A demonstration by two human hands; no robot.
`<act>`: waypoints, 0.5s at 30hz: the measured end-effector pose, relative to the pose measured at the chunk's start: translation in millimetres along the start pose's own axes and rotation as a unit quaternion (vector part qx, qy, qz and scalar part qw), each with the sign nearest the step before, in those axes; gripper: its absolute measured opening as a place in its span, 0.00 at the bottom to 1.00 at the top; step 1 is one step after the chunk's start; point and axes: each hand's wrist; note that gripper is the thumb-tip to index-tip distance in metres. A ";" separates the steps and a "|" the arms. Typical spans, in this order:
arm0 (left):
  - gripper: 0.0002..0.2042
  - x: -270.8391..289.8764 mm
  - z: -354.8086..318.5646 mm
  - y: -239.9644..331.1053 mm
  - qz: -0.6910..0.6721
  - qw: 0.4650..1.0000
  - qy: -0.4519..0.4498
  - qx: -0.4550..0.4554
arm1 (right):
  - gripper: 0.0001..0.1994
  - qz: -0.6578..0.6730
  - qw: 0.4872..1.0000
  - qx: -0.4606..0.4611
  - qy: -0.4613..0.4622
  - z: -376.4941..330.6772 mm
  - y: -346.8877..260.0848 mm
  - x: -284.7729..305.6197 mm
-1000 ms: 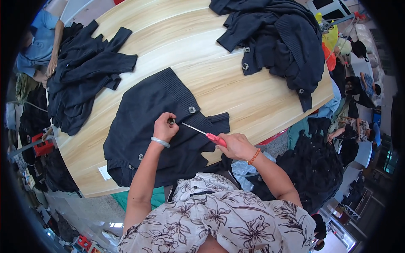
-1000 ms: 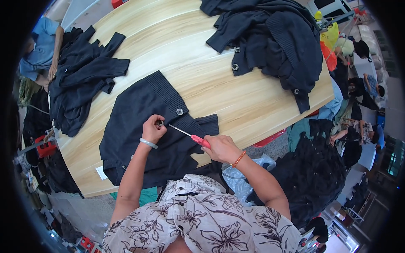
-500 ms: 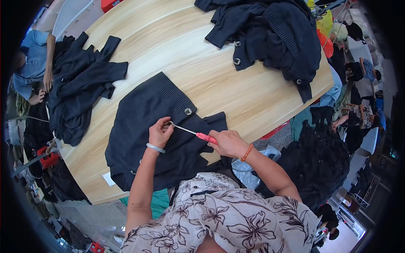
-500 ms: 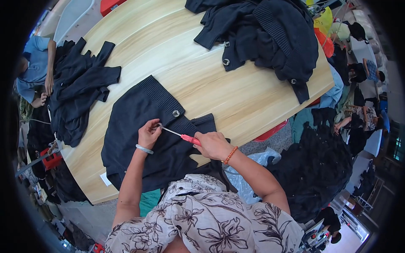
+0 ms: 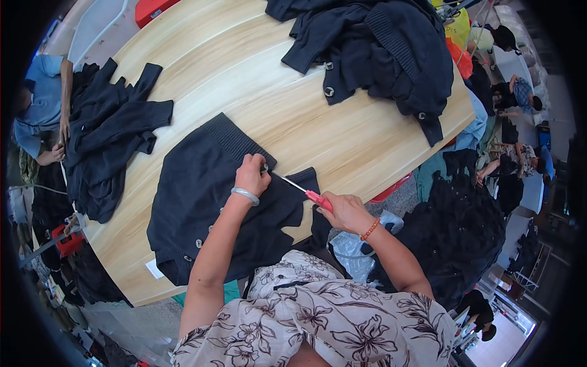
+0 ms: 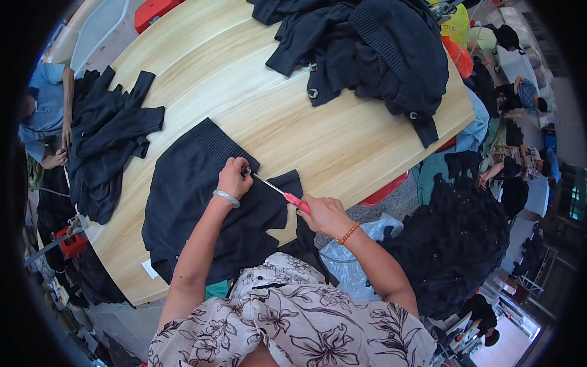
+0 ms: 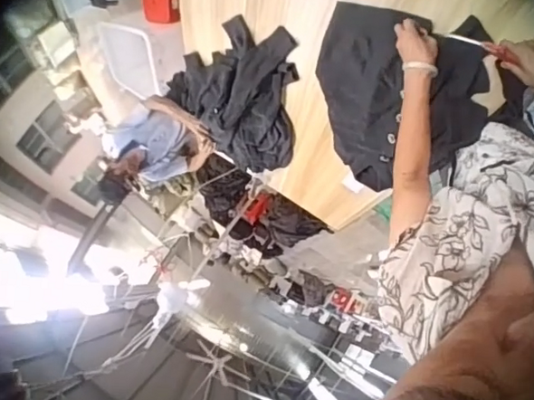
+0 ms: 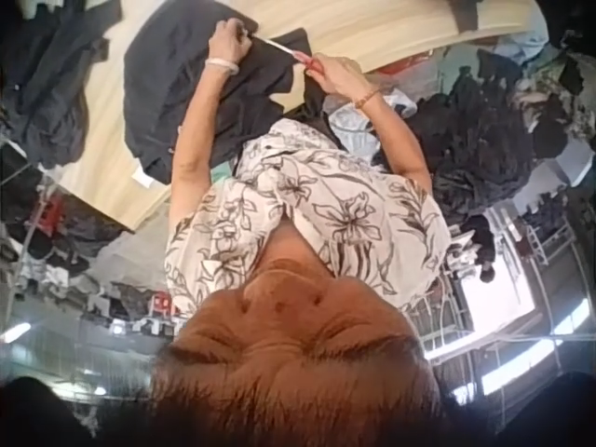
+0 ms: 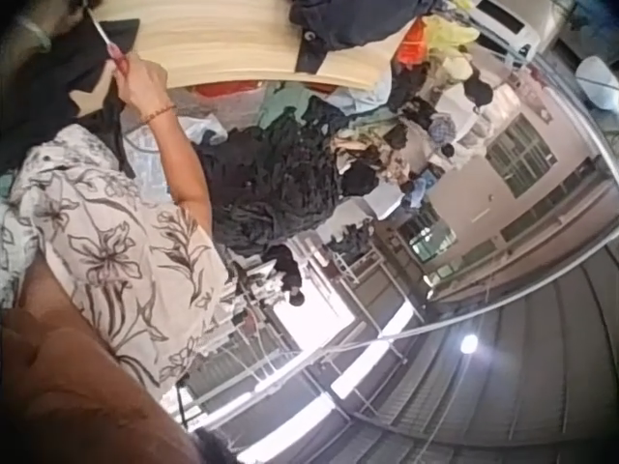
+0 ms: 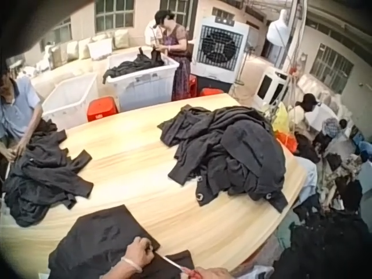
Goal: Trimming loose threads and inspecting metal grommets on black sweaters.
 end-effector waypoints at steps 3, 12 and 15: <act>0.07 3.3 7.7 0.6 -0.142 0.990 -0.005 0.005 | 0.14 0.002 1.000 -0.017 0.015 -2.7 4.2 3.4; 0.03 -4.7 -10.7 -67.6 -0.317 0.947 -0.041 0.016 | 0.14 0.091 0.993 0.012 0.069 2.8 -6.5 -28.6; 0.10 -3.4 -10.9 -49.0 -0.195 0.978 -0.029 -0.068 | 0.13 0.161 0.979 -0.024 0.126 -21.5 6.6 -35.8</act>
Point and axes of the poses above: each hand's wrist, its own z-axis towards the middle knuckle, its own x-axis out of the back of the hand, y = z × x, and after that the axes turned 7 degrees about -x, right-handed
